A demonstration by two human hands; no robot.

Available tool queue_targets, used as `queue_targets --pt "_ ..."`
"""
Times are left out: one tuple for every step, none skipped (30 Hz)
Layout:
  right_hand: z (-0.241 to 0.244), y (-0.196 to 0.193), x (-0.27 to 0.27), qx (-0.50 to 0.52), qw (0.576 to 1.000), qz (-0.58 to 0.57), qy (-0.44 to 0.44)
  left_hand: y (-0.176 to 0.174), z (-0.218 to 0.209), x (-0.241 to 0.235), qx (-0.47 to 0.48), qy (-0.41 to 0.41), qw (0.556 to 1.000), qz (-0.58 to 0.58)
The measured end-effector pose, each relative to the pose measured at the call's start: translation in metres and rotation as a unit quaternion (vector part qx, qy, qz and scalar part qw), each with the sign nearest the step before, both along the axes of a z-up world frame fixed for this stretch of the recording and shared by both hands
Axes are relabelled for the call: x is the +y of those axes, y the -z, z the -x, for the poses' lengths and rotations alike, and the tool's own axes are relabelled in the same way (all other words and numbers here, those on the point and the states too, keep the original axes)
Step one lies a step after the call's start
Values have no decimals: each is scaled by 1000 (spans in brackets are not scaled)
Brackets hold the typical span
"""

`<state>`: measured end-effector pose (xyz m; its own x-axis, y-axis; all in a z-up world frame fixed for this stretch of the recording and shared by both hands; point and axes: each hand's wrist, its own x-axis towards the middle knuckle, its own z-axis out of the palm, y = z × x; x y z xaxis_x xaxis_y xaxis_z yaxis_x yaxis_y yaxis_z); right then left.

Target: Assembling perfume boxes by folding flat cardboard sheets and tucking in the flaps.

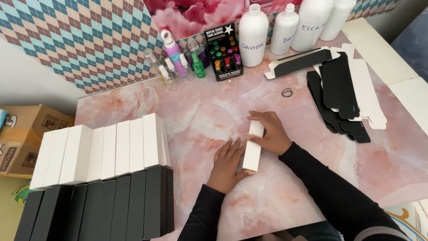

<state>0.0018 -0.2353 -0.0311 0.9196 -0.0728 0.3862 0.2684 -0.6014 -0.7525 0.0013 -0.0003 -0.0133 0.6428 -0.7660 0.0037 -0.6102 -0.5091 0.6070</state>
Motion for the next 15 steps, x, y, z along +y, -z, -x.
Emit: queue_targets --pt "1 -4 3 0 1000 0 0 1 0 0 0 0 1000 0" --pt "3 -8 5 23 999 16 -18 2 0 0 -6 3 1000 -10" --pt "5 -12 8 45 998 32 -35 3 0 0 -12 6 1000 -19" --pt "7 -17 8 46 998 32 -35 2 0 0 -11 6 1000 -19" --pt "9 -23 7 92 993 49 -50 1 0 0 -10 7 1000 -18" --pt "10 -28 7 137 986 65 -66 0 0 1 -10 8 1000 -16" --pt "11 -30 7 137 986 65 -66 -3 1 0 -10 8 1000 -16" --pt "11 -34 7 162 981 80 -72 -6 1 0 -2 7 1000 -28" --pt "12 -37 7 186 975 94 -78 -8 2 0 6 6 999 -40" --pt "10 -33 7 187 975 94 -78 -7 1 0 7 6 999 -40" --pt "9 -30 6 181 978 69 -77 -5 1 0 2 7 999 -35" --pt "8 -26 5 176 980 43 -75 -3 0 0 -2 9 999 -31" --pt "6 -24 3 177 980 44 -75 -2 0 0 -1 10 999 -31" --pt "5 -21 2 160 985 25 -59 -1 0 0 -5 10 999 -33" --pt "4 -19 0 143 989 7 -43 0 0 0 -8 11 999 -35"
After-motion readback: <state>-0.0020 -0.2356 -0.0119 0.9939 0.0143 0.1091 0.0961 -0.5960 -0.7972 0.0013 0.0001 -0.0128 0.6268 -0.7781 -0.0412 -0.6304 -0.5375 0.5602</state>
